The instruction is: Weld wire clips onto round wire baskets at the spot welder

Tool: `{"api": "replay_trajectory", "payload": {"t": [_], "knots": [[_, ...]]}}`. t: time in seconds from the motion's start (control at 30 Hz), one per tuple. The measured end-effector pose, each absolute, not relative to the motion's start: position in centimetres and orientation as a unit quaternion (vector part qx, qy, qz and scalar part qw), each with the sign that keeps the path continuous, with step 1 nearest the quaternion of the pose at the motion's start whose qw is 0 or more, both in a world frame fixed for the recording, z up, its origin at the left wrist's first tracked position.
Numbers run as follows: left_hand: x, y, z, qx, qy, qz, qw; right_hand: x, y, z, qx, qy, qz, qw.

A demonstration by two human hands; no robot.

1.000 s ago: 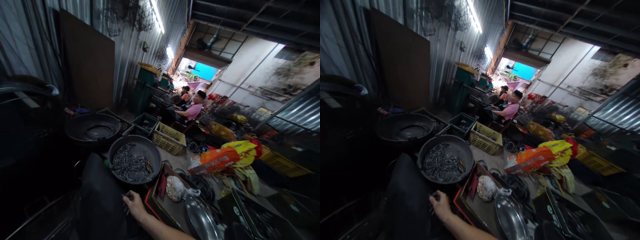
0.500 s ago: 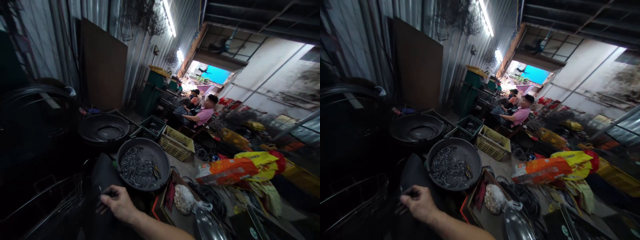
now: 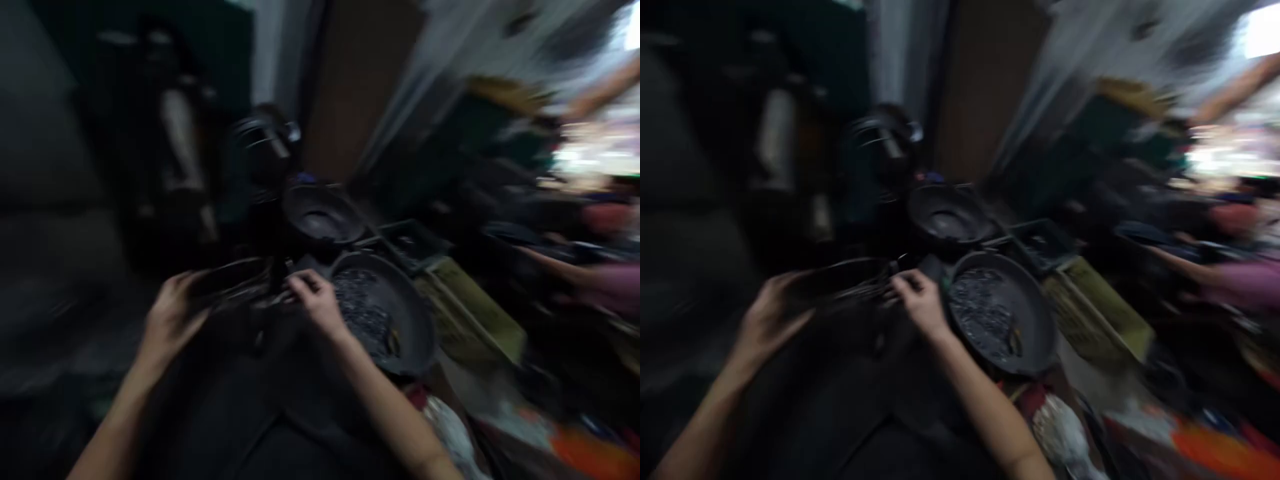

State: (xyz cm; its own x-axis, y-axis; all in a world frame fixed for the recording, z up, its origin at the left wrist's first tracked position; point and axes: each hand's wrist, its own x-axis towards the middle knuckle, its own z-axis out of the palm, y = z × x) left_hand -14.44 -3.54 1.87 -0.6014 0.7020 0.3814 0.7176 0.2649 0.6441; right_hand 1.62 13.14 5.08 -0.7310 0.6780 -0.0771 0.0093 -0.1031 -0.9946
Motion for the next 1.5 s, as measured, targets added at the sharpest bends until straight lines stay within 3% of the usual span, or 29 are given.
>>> {"api": "replay_trajectory", "payload": {"t": [0.4, 0.6, 0.93, 1.5], "knots": [[-14.9, -4.4, 1.9, -0.449, -0.843, -0.298, 0.014, -5.2, 11.6, 2.0, -0.252, -0.636, 0.724, 0.085], [-15.3, -4.8, 1.5, -0.447, -0.838, -0.311, 0.033, -6.9, 10.9, 1.4, -0.221, -0.659, 0.707, 0.126], [-16.0, -5.2, 1.4, -0.422, -0.837, -0.347, 0.027, -7.7, 9.7, 0.8, -0.193, -0.782, 0.558, 0.199], [-17.9, -4.9, 0.7, -0.417, -0.823, -0.382, 0.051, -9.4, 9.9, 0.2, -0.174, -0.792, 0.544, 0.217]]}}
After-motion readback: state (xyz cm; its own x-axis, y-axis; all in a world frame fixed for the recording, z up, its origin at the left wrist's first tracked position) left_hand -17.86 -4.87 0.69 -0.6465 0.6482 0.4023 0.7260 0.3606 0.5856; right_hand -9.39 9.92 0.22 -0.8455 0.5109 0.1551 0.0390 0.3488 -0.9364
